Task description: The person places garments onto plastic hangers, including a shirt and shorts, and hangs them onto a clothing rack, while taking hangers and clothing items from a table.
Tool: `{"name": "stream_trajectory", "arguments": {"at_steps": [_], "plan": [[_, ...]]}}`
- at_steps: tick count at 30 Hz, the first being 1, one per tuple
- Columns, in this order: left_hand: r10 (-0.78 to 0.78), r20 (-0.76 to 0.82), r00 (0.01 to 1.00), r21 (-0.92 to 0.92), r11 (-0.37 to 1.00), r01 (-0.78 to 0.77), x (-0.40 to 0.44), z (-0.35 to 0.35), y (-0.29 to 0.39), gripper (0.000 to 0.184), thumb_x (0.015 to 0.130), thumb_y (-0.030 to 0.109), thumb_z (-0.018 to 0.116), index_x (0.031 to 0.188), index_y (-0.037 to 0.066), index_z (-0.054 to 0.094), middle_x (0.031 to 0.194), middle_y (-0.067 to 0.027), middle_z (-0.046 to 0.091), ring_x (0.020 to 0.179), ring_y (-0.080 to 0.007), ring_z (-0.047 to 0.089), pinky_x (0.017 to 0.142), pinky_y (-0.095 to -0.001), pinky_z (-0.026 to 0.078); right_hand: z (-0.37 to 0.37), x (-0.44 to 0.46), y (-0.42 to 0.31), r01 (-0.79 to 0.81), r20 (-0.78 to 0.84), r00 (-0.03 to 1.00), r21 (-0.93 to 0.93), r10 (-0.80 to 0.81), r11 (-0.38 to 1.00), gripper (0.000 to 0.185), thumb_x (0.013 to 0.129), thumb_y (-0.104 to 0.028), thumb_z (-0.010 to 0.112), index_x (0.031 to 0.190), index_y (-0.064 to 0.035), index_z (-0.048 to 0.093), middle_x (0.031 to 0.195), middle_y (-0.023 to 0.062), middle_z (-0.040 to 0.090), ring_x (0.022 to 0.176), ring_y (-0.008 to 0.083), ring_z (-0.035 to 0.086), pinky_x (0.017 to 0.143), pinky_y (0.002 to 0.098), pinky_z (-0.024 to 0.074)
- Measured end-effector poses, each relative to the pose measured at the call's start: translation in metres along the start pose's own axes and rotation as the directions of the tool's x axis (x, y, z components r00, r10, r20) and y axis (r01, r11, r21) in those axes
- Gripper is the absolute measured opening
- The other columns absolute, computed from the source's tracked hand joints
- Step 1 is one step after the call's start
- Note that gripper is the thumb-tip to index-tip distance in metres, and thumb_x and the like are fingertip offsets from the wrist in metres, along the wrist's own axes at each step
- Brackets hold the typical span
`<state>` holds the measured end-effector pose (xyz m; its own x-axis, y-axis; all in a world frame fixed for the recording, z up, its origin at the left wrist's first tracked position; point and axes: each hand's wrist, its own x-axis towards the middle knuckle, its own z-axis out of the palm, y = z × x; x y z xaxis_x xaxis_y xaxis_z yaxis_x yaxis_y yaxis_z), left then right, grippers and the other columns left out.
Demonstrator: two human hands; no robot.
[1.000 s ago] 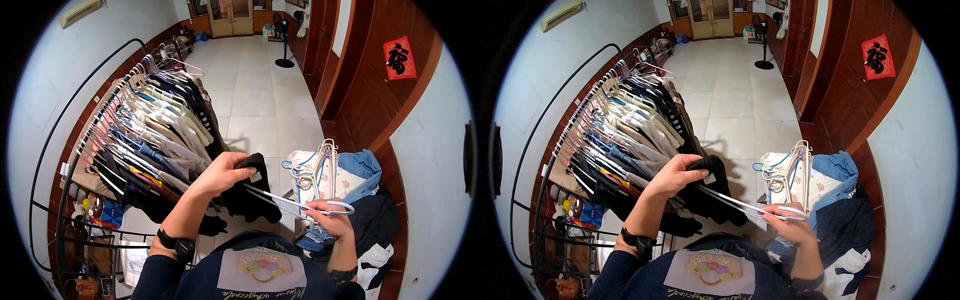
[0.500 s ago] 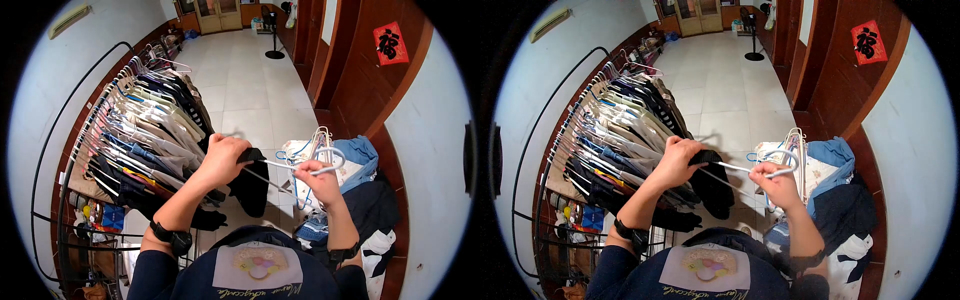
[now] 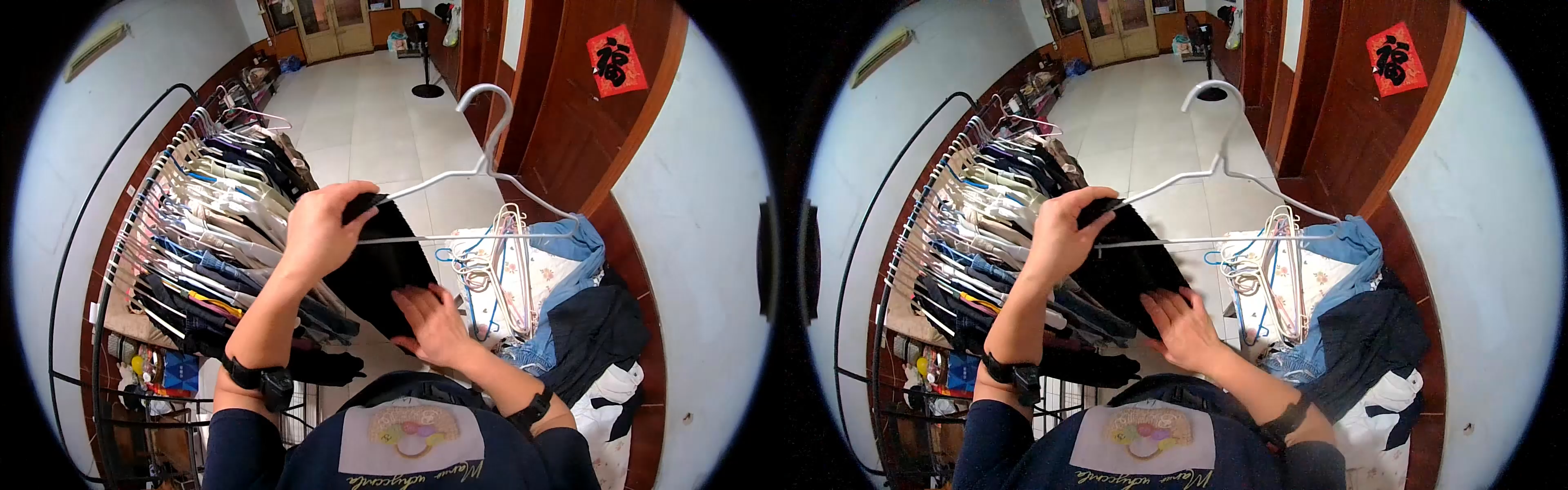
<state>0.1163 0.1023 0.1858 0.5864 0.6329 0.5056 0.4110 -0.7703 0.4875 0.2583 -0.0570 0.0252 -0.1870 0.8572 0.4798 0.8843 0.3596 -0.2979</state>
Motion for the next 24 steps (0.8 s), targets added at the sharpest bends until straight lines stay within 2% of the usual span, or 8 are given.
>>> {"name": "stream_trajectory", "arguments": {"at_steps": [2, 3, 5, 7, 9, 12, 16, 24], "plan": [[0.017, -0.007, 1.000, -0.007, 1.000, -0.017, -0.002, -0.013, -0.003, 0.022, 0.080, 0.004, 0.071, 0.102, 0.004, 0.068, 0.088, -0.0154, 0.070, 0.082, -0.0278, 0.067, 0.073, -0.0339, 0.052, 0.032, -0.025, 0.020, -0.083, 0.185, 0.978, -0.078, 0.096, 0.994, 0.081, 0.073, -0.042, 0.075, 0.136, -0.0004, 0.045, 0.114, 0.0176, 0.063, 0.115, 0.0284, 0.056, 0.106, 0.0502, 0.0294], [0.032, -0.008, 0.999, -0.005, 0.999, -0.032, -0.004, -0.020, -0.007, 0.022, 0.080, 0.000, 0.070, 0.102, 0.001, 0.068, 0.089, -0.0141, 0.071, 0.081, -0.0211, 0.068, 0.075, -0.0310, 0.052, 0.041, -0.040, 0.038, -0.018, 0.179, 0.982, -0.218, 0.058, 0.976, 0.063, 0.074, -0.040, 0.074, 0.122, -0.0024, 0.058, 0.107, 0.0138, 0.067, 0.111, 0.0269, 0.058, 0.107, 0.0506, 0.0286], [0.042, 0.047, 0.998, -0.039, 0.998, -0.040, -0.011, -0.029, -0.024, 0.025, 0.078, -0.003, 0.070, 0.102, 0.001, 0.068, 0.089, -0.0128, 0.070, 0.082, -0.0211, 0.067, 0.074, -0.0299, 0.051, 0.012, -0.033, 0.046, -0.274, 0.413, 0.832, -0.273, 0.370, 0.922, 0.037, 0.077, -0.025, 0.069, 0.108, -0.0057, 0.064, 0.103, 0.0080, 0.069, 0.108, 0.0217, 0.059, 0.109, 0.0524, 0.0239], [0.055, 0.112, 0.992, -0.026, 0.998, -0.052, -0.024, -0.035, -0.036, 0.027, 0.076, -0.005, 0.071, 0.102, 0.002, 0.069, 0.087, -0.0126, 0.069, 0.078, -0.0221, 0.066, 0.070, -0.0305, 0.049, 0.001, -0.049, 0.072, -0.267, 0.002, 0.963, -0.109, 0.269, 0.957, 0.017, 0.073, -0.026, 0.073, 0.079, -0.0106, 0.068, 0.092, -0.0011, 0.069, 0.100, 0.0175, 0.061, 0.107, 0.0465, 0.0283], [0.078, 0.150, 0.986, 0.006, 0.997, -0.080, -0.035, -0.038, -0.044, 0.028, 0.074, -0.004, 0.072, 0.100, 0.003, 0.069, 0.078, -0.0125, 0.063, 0.071, -0.0274, 0.061, 0.065, -0.0331, 0.047, -0.012, -0.065, 0.096, -0.234, -0.115, 0.969, -0.143, 0.219, 0.962, 0.010, 0.068, -0.017, 0.074, 0.075, -0.0118, 0.068, 0.089, -0.0040, 0.070, 0.094, 0.0160, 0.062, 0.104, 0.0460, 0.0310], [0.071, 0.078, 0.994, -0.002, 0.997, -0.071, -0.051, -0.036, -0.059, 0.025, 0.072, -0.004, 0.073, 0.096, 0.001, 0.067, 0.079, -0.0120, 0.063, 0.071, -0.0274, 0.061, 0.065, -0.0325, 0.047, -0.037, -0.073, 0.110, -0.270, -0.100, 0.961, -0.145, 0.258, 0.952, 0.003, 0.070, -0.014, 0.070, 0.072, -0.0138, 0.068, 0.075, -0.0023, 0.068, 0.092, 0.0147, 0.062, 0.103, 0.0462, 0.0313], [0.089, 0.071, 0.993, 0.000, 0.996, -0.090, -0.060, -0.040, -0.070, 0.024, 0.073, -0.004, 0.073, 0.096, 0.001, 0.068, 0.076, -0.0131, 0.060, 0.068, -0.0293, 0.060, 0.062, -0.0314, 0.046, -0.069, -0.075, 0.113, -0.160, -0.141, 0.982, -0.294, 0.123, 0.942, 0.017, 0.065, -0.008, 0.070, 0.076, -0.0147, 0.059, 0.077, -0.0019, 0.059, 0.088, 0.0187, 0.059, 0.105, 0.0438, 0.0316], [0.045, 0.050, 0.998, 0.024, 0.999, -0.046, -0.067, -0.041, -0.082, 0.022, 0.074, -0.003, 0.073, 0.095, 0.001, 0.068, 0.074, -0.0134, 0.060, 0.067, -0.0290, 0.060, 0.061, -0.0317, 0.046, -0.100, -0.068, 0.115, -0.105, -0.113, 0.992, -0.424, 0.062, 0.900, 0.015, 0.064, -0.006, 0.065, 0.071, -0.0159, 0.056, 0.072, -0.0014, 0.051, 0.082, 0.0162, 0.056, 0.104, 0.0415, 0.0331]]}}
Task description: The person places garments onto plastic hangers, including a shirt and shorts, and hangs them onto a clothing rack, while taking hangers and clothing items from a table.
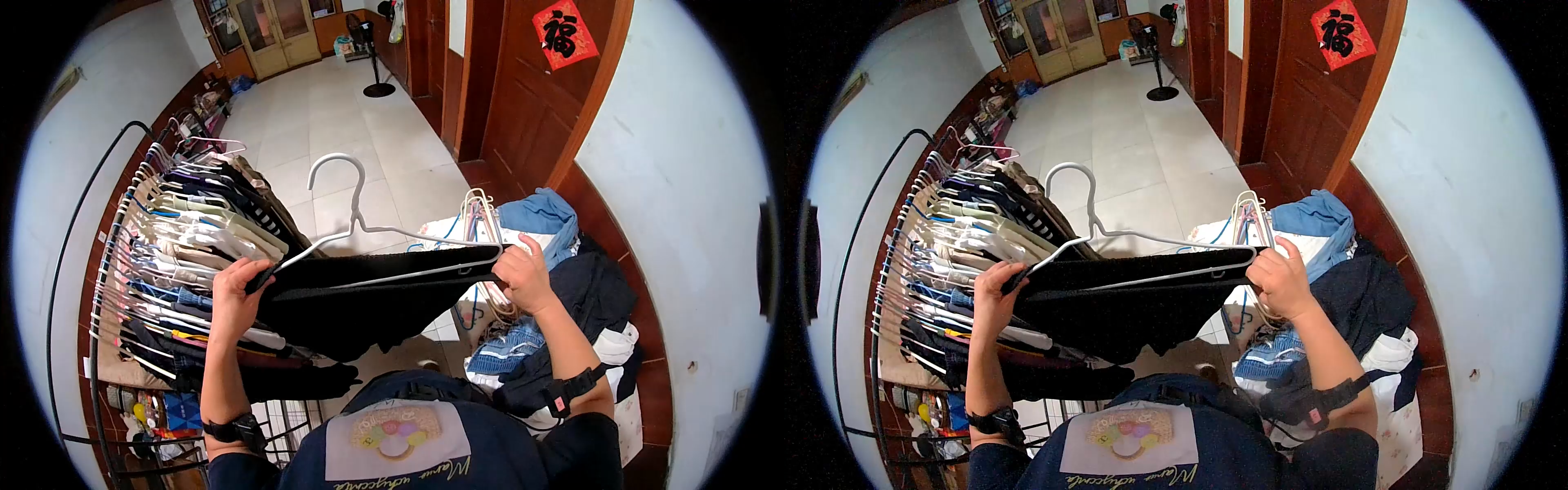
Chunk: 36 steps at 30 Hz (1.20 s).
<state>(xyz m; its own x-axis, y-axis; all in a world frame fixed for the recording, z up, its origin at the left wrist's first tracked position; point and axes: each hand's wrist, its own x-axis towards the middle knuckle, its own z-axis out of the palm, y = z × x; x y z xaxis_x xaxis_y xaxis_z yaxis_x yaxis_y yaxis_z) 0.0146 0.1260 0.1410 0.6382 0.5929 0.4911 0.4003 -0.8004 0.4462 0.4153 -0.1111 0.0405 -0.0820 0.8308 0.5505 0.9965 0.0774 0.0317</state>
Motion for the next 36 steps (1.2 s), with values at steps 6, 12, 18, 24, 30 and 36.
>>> {"name": "stream_trajectory", "arguments": {"at_steps": [6, 12, 18, 24, 30, 36], "plan": [[0.025, -0.015, 1.000, 0.035, 0.999, -0.024, 0.002, -0.001, 0.001, 0.022, 0.073, -0.003, 0.073, 0.094, 0.002, 0.068, 0.075, -0.0138, 0.061, 0.068, -0.0295, 0.062, 0.061, -0.0327, 0.047, -0.018, 0.017, 0.012, 0.062, -0.064, 0.996, -0.040, -0.065, 0.997, 0.016, 0.062, -0.006, 0.066, 0.069, -0.0164, 0.055, 0.073, -0.0017, 0.054, 0.081, 0.0153, 0.058, 0.105, 0.0415, 0.0329], [0.060, -0.030, 0.998, 0.070, 0.996, -0.058, 0.007, -0.006, 0.007, 0.022, 0.074, -0.003, 0.073, 0.094, 0.002, 0.067, 0.076, -0.0135, 0.061, 0.068, -0.0302, 0.061, 0.061, -0.0328, 0.047, -0.048, 0.049, 0.018, 0.157, -0.085, 0.982, -0.133, -0.169, 0.979, 0.012, 0.066, -0.012, 0.067, 0.068, -0.0151, 0.056, 0.072, 0.0000, 0.056, 0.080, 0.0167, 0.059, 0.103, 0.0424, 0.0351], [0.067, -0.047, 0.997, 0.042, 0.997, -0.066, 0.012, -0.008, 0.009, 0.021, 0.074, -0.002, 0.073, 0.094, 0.001, 0.066, 0.074, -0.0131, 0.059, 0.066, -0.0293, 0.059, 0.059, -0.0326, 0.045, -0.067, 0.078, 0.016, 0.216, -0.111, 0.968, -0.102, -0.227, 0.971, 0.019, 0.067, -0.022, 0.073, 0.069, -0.0126, 0.056, 0.072, 0.0011, 0.057, 0.080, 0.0188, 0.059, 0.096, 0.0417, 0.0407], [0.059, -0.090, 0.994, -0.042, 0.997, -0.063, 0.017, 0.000, 0.011, 0.019, 0.075, -0.001, 0.073, 0.093, 0.000, 0.066, 0.074, -0.0130, 0.061, 0.067, -0.0286, 0.061, 0.061, -0.0317, 0.046, -0.068, 0.096, 0.010, 0.195, -0.101, 0.976, -0.003, -0.195, 0.981, 0.026, 0.060, -0.013, 0.078, 0.072, -0.0103, 0.055, 0.074, 0.0033, 0.056, 0.081, 0.0219, 0.058, 0.082, 0.0379, 0.0444], [-0.017, -0.073, 0.997, -0.096, 0.995, 0.010, 0.027, 0.002, 0.008, 0.018, 0.076, 0.000, 0.073, 0.092, -0.001, 0.066, 0.077, -0.0137, 0.067, 0.070, -0.0249, 0.065, 0.064, -0.0301, 0.049, -0.059, 0.107, -0.004, 0.055, -0.073, 0.997, 0.337, -0.033, 0.940, 0.034, 0.056, 0.003, 0.074, 0.077, -0.0076, 0.050, 0.092, 0.0055, 0.058, 0.089, 0.0270, 0.057, 0.074, 0.0388, 0.0462], [-0.068, -0.070, 0.995, -0.171, 0.984, 0.055, 0.032, 0.005, 0.007, 0.018, 0.077, 0.002, 0.075, 0.093, -0.002, 0.068, 0.080, -0.0120, 0.070, 0.074, -0.0202, 0.068, 0.069, -0.0284, 0.051, -0.053, 0.127, -0.024, 0.068, -0.059, 0.997, 0.489, -0.045, 0.870, 0.035, 0.066, -0.010, 0.078, 0.091, -0.0074, 0.053, 0.093, 0.0068, 0.062, 0.086, 0.0291, 0.059, 0.077, 0.0391, 0.0468]]}}
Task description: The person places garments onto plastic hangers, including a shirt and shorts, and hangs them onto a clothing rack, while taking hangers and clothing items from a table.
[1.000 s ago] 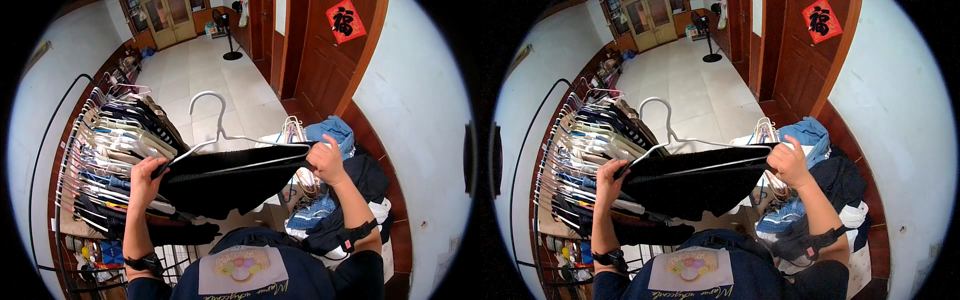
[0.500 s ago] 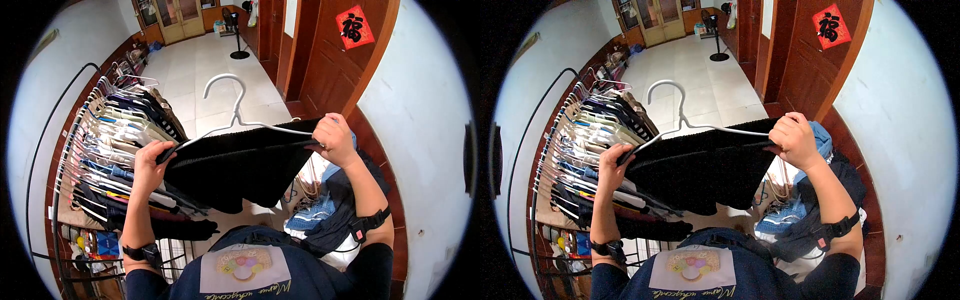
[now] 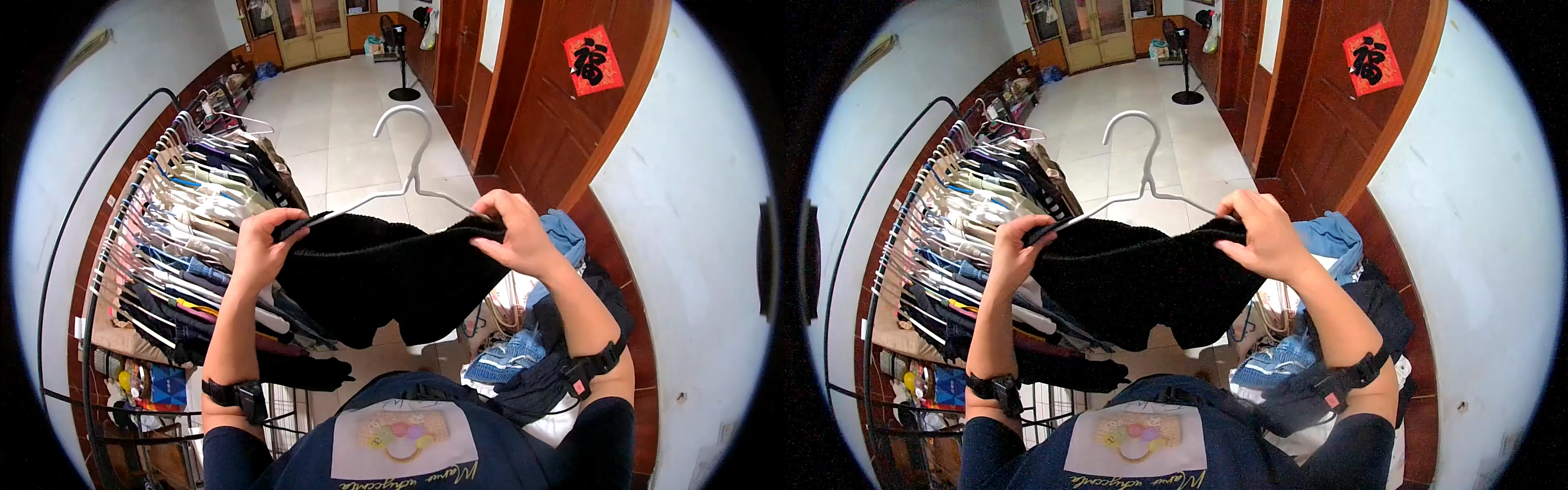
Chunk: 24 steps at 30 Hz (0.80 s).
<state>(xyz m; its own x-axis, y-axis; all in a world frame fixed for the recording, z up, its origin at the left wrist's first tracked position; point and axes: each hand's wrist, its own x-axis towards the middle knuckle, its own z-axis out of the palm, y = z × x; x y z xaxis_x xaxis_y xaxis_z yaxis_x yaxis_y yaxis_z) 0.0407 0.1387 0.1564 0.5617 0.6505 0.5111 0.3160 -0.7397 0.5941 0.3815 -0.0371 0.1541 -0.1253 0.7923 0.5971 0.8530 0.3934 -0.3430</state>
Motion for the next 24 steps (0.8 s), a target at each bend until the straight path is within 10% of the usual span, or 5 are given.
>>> {"name": "stream_trajectory", "arguments": {"at_steps": [6, 10, 21, 24], "plan": [[-0.067, 0.070, 0.995, -0.055, 0.996, 0.071, -0.003, 0.008, 0.001, 0.018, 0.078, -0.002, 0.074, 0.095, -0.002, 0.069, 0.081, -0.0056, 0.069, 0.077, -0.0105, 0.062, 0.071, -0.0253, 0.049, 0.021, 0.028, -0.008, -0.222, 0.237, 0.960, 0.317, 0.150, 0.922, 0.038, 0.094, -0.028, 0.063, 0.125, -0.0065, 0.058, 0.067, 0.0034, 0.049, 0.059, 0.0121, 0.045, 0.059, 0.0290, 0.0415], [-0.006, 0.117, 0.993, -0.028, 1.000, 0.010, -0.003, 0.008, 0.009, 0.017, 0.079, -0.001, 0.071, 0.096, -0.001, 0.069, 0.080, -0.0081, 0.068, 0.075, -0.0147, 0.063, 0.069, -0.0269, 0.048, 0.045, 0.041, -0.031, -0.262, 0.212, 0.964, 0.700, 0.158, 0.664, 0.028, 0.096, -0.024, 0.061, 0.116, -0.0053, 0.065, 0.065, -0.0042, 0.048, 0.060, 0.0059, 0.042, 0.053, 0.0232, 0.0336], [-0.029, -0.019, 0.999, 0.029, 0.999, 0.029, 0.004, 0.000, 0.015, 0.019, 0.086, 0.016, 0.070, 0.095, -0.001, 0.070, 0.087, -0.0175, 0.069, 0.079, -0.0296, 0.067, 0.071, -0.0335, 0.051, 0.057, 0.059, -0.057, -0.321, 0.359, 0.925, 0.571, 0.121, 0.756, 0.016, 0.094, -0.012, 0.063, 0.102, 0.0000, 0.070, 0.077, 0.0000, 0.061, 0.069, 0.0073, 0.050, 0.062, 0.0237, 0.0411], [-0.047, 0.241, 0.969, 0.060, 0.998, 0.034, 0.004, -0.008, 0.020, 0.032, 0.089, 0.027, 0.066, 0.104, -0.001, 0.067, 0.099, -0.0192, 0.068, 0.091, -0.0306, 0.066, 0.081, -0.0352, 0.049, 0.049, 0.065, -0.055, -0.392, 0.378, 0.903, 0.526, 0.205, 0.755, 0.016, 0.094, -0.014, 0.064, 0.101, -0.0006, 0.070, 0.073, -0.0013, 0.059, 0.066, 0.0058, 0.048, 0.058, 0.0229, 0.0397]]}}
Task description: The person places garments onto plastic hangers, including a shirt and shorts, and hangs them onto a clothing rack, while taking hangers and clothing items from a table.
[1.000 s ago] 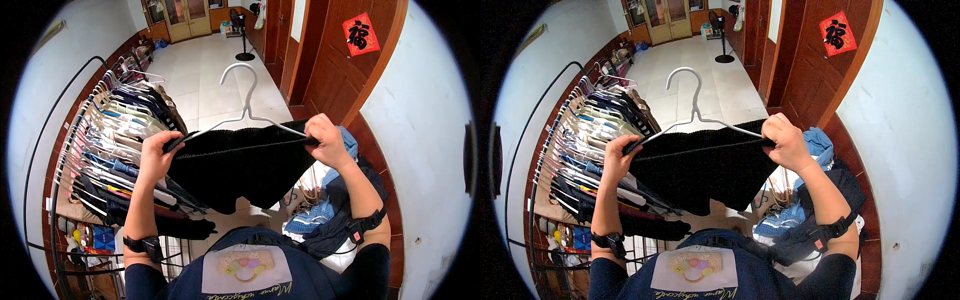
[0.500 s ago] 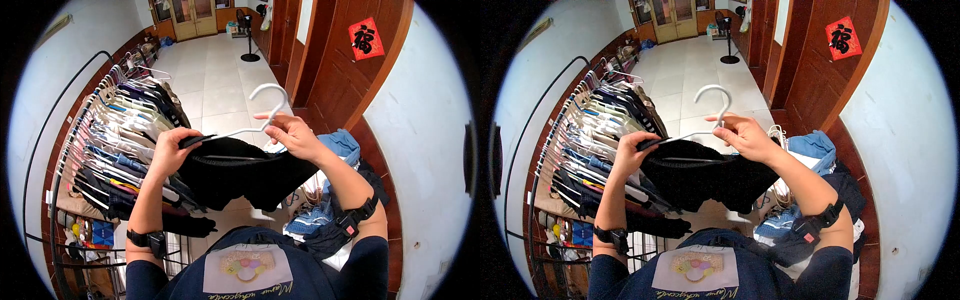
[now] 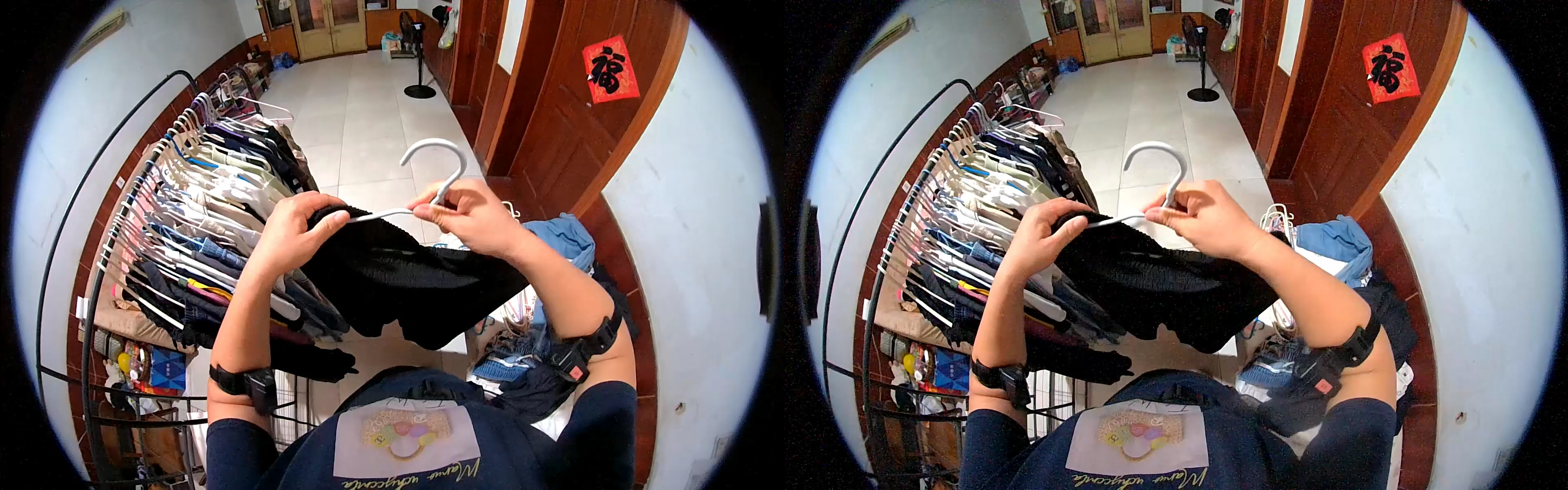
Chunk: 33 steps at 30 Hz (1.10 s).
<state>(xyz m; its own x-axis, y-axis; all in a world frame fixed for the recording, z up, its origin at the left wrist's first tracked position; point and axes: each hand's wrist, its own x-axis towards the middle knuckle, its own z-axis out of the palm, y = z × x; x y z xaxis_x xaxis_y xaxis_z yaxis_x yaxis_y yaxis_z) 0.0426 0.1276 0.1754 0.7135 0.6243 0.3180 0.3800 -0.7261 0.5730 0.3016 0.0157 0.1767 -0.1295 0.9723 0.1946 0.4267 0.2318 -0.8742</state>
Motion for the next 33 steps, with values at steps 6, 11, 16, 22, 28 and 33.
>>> {"name": "stream_trajectory", "arguments": {"at_steps": [6, 11, 16, 22, 28, 33], "plan": [[0.141, 0.065, 0.988, -0.176, 0.976, -0.128, -0.002, -0.003, 0.000, 0.048, 0.079, 0.020, 0.075, 0.120, 0.002, 0.059, 0.108, -0.0112, 0.066, 0.101, -0.0196, 0.062, 0.091, -0.0318, 0.047, -0.011, 0.001, -0.004, -0.008, -0.060, 0.998, 0.053, 0.011, 0.999, 0.017, 0.094, -0.017, 0.064, 0.098, -0.0013, 0.070, 0.074, -0.0006, 0.058, 0.065, 0.0065, 0.050, 0.058, 0.0223, 0.0420], [0.001, -0.108, 0.994, -0.213, 0.977, -0.024, 0.006, 0.009, 0.001, 0.028, 0.071, -0.004, 0.077, 0.097, -0.001, 0.066, 0.083, -0.0034, 0.069, 0.079, -0.0109, 0.064, 0.073, -0.0273, 0.052, -0.021, -0.008, -0.026, 0.027, -0.101, 0.995, 0.133, -0.013, 0.991, 0.023, 0.094, -0.020, 0.063, 0.105, -0.0005, 0.067, 0.078, 0.0029, 0.065, 0.066, 0.0073, 0.057, 0.059, 0.0226, 0.0463], [-0.084, -0.225, 0.971, -0.342, 0.940, 0.002, 0.013, -0.008, -0.016, 0.021, 0.073, -0.002, 0.078, 0.092, -0.001, 0.069, 0.078, -0.0016, 0.069, 0.072, -0.0079, 0.062, 0.068, -0.0246, 0.051, -0.085, -0.029, 0.004, 0.106, -0.148, 0.973, -0.393, -0.176, 0.913, 0.049, 0.088, -0.035, 0.070, 0.120, 0.0002, 0.060, 0.098, 0.0108, 0.068, 0.086, 0.0142, 0.063, 0.079, 0.0289, 0.0500], [-0.099, -0.204, 0.974, -0.321, 0.947, 0.029, 0.018, -0.014, -0.007, 0.017, 0.076, 0.001, 0.077, 0.090, 0.000, 0.069, 0.078, -0.0002, 0.069, 0.071, -0.0065, 0.060, 0.066, -0.0232, 0.050, -0.089, -0.052, 0.028, -0.011, -0.097, 0.995, -0.095, 0.002, 0.995, 0.070, 0.067, -0.041, 0.085, 0.120, -0.0021, 0.062, 0.105, 0.0065, 0.064, 0.102, 0.0166, 0.059, 0.095, 0.0311, 0.0440], [-0.113, -0.217, 0.970, -0.340, 0.940, 0.034, 0.023, -0.012, -0.010, 0.017, 0.076, 0.002, 0.077, 0.091, 0.000, 0.070, 0.077, 0.0006, 0.068, 0.070, -0.0068, 0.060, 0.067, -0.0230, 0.049, -0.089, -0.062, 0.054, -0.049, -0.281, 0.959, -0.260, -0.027, 0.964, 0.049, 0.070, -0.023, 0.085, 0.111, -0.0033, 0.065, 0.097, 0.0068, 0.068, 0.090, 0.0136, 0.062, 0.084, 0.0284, 0.0479], [-0.102, -0.244, 0.965, -0.297, 0.954, 0.025, 0.025, -0.014, -0.017, 0.022, 0.076, 0.005, 0.078, 0.095, 0.000, 0.070, 0.083, -0.0025, 0.069, 0.074, -0.0090, 0.061, 0.070, -0.0243, 0.049, -0.081, -0.067, 0.050, -0.078, -0.392, 0.920, -0.164, 0.008, 0.983, 0.010, 0.083, -0.007, 0.074, 0.086, -0.0022, 0.067, 0.074, -0.0022, 0.065, 0.072, 0.0055, 0.056, 0.068, 0.0245, 0.0468]]}}
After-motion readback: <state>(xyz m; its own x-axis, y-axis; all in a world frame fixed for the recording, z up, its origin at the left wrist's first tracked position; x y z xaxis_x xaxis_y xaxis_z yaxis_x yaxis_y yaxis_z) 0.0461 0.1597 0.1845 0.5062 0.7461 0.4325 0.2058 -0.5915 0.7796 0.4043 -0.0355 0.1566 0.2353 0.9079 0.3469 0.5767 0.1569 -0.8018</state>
